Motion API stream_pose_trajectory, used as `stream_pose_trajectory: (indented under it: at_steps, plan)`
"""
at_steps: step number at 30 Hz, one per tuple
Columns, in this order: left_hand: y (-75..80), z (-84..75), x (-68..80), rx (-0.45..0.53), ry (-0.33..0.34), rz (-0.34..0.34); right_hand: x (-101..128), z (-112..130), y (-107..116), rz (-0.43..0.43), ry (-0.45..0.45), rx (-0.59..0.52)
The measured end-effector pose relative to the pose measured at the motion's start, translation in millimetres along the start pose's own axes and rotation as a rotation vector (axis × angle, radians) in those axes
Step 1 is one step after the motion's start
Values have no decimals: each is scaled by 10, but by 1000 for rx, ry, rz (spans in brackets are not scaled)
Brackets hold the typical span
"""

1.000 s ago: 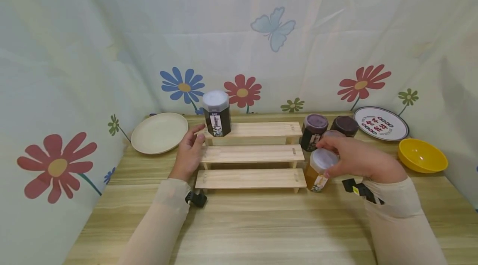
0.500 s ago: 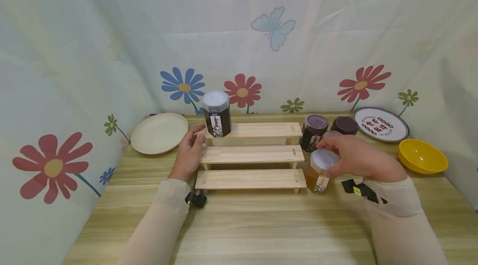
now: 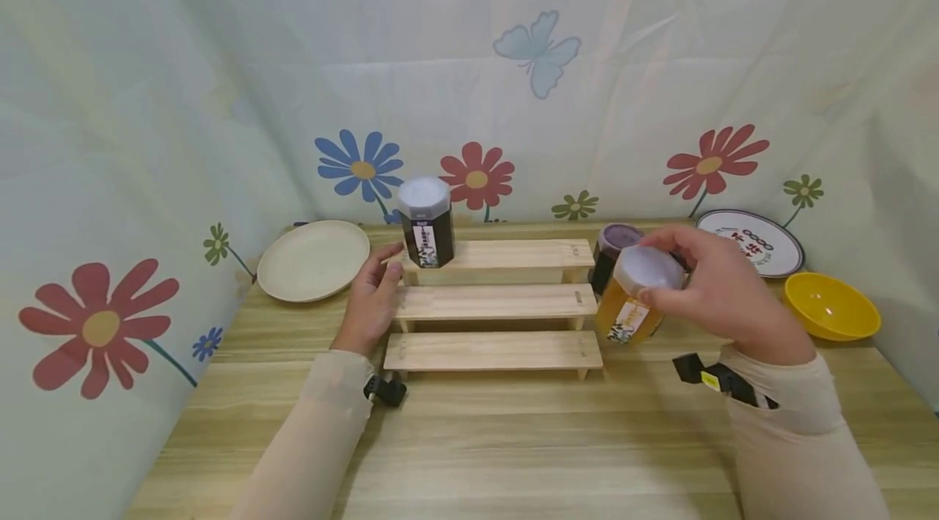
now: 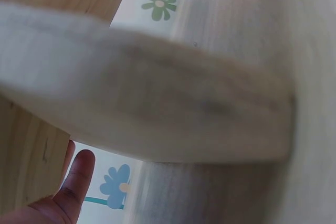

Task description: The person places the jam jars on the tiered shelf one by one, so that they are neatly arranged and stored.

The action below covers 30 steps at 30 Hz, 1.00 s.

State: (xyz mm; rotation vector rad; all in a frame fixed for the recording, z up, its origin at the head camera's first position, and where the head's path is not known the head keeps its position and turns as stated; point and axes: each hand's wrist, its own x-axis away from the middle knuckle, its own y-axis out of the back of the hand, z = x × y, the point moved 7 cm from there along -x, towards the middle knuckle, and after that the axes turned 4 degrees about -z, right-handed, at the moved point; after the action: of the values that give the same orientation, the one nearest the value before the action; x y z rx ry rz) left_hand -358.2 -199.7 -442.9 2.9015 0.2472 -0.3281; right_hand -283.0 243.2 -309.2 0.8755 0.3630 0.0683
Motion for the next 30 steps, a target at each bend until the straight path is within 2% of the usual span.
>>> stream_pose_trajectory:
  at_steps: [3,7,11,16,22,30]
  plan:
    - [-4,-5,1,-3,3,2,23,15,29,-104,-29,-81]
    - [-11,0,4,3,6,4,34,47,5,-270,-16,-220]
    - [-13,-1,9,10,-3,1,18,91,-72,-438,40,-328]
    - [-7,-13,14,-5,-6,-6,-12,132,-202,-588,114,-389]
    - [-8,-25,16,-15,-10,-2,-29,145,-308,-665,185,-403]
    - [-2,-1,12,-14,-4,-2,-59,119,-351,-640,158,-417]
